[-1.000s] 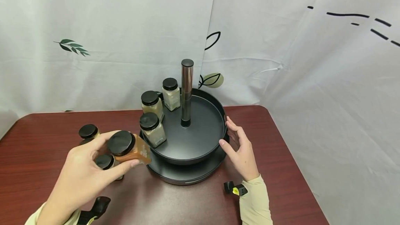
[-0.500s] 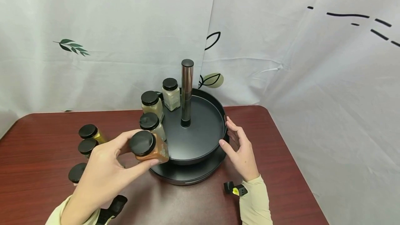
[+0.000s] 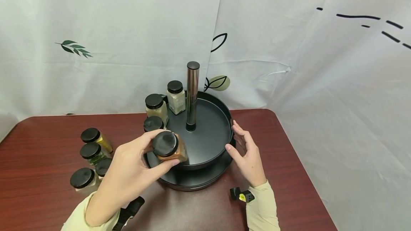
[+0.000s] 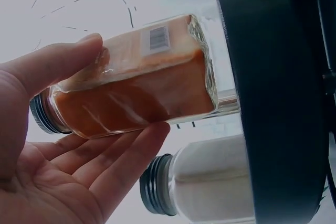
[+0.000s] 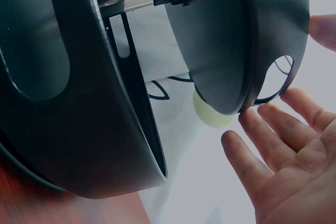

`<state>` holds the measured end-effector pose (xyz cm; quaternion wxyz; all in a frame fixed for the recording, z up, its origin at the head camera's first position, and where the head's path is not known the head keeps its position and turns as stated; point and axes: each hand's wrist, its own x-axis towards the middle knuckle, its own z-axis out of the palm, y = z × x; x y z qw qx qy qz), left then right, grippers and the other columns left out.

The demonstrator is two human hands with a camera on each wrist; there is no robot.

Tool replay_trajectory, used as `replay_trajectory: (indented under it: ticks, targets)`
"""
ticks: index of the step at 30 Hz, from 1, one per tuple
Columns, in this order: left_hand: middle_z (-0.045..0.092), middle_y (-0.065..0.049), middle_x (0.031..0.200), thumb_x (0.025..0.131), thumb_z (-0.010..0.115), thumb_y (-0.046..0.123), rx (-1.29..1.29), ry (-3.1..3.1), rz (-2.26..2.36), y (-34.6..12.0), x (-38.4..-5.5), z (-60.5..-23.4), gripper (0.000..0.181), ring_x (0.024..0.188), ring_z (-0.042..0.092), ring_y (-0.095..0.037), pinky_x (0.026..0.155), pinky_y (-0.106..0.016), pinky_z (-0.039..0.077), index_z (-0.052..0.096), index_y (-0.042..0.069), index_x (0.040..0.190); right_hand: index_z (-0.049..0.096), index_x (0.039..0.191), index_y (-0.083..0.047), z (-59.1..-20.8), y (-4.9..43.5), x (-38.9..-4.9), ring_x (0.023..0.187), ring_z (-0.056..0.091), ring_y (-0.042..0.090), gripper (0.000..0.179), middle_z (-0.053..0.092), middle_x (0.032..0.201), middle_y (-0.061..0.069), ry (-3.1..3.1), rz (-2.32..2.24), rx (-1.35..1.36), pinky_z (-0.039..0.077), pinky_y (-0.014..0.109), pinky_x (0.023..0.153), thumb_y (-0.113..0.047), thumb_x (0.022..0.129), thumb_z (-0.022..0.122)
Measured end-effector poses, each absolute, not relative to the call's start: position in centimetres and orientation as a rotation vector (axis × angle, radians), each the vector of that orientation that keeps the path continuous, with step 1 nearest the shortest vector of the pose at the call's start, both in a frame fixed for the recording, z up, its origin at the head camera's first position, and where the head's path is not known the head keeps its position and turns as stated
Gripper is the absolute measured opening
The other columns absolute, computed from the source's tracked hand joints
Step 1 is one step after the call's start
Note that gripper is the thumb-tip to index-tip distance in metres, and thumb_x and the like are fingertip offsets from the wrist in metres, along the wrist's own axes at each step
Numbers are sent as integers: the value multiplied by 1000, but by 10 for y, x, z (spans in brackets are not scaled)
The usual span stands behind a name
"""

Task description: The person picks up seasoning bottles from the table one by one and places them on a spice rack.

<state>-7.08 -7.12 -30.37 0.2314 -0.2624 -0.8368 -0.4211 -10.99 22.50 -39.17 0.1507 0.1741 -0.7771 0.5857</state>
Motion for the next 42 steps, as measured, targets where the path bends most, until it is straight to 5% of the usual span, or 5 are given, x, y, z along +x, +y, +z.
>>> replay_trajectory:
  ticks: [8,42]
  targets:
    - [70,-3,113,69,95,18,-713,-2352,-1139,-61,-76,-310,66,100,69,-12,83,-32,58,62,5,125,47,145,2,-391,225,-110,139,47,20,53,39,157,12,-2222,1689,504,41,26,109,9,95,61]
    - [68,-6,116,74,92,14,-690,-2469,-1111,-45,-88,-328,63,103,68,-21,87,-38,56,60,3,127,46,146,2,-393,225,-110,139,46,23,53,39,157,14,-2216,1684,516,41,26,109,9,95,60]
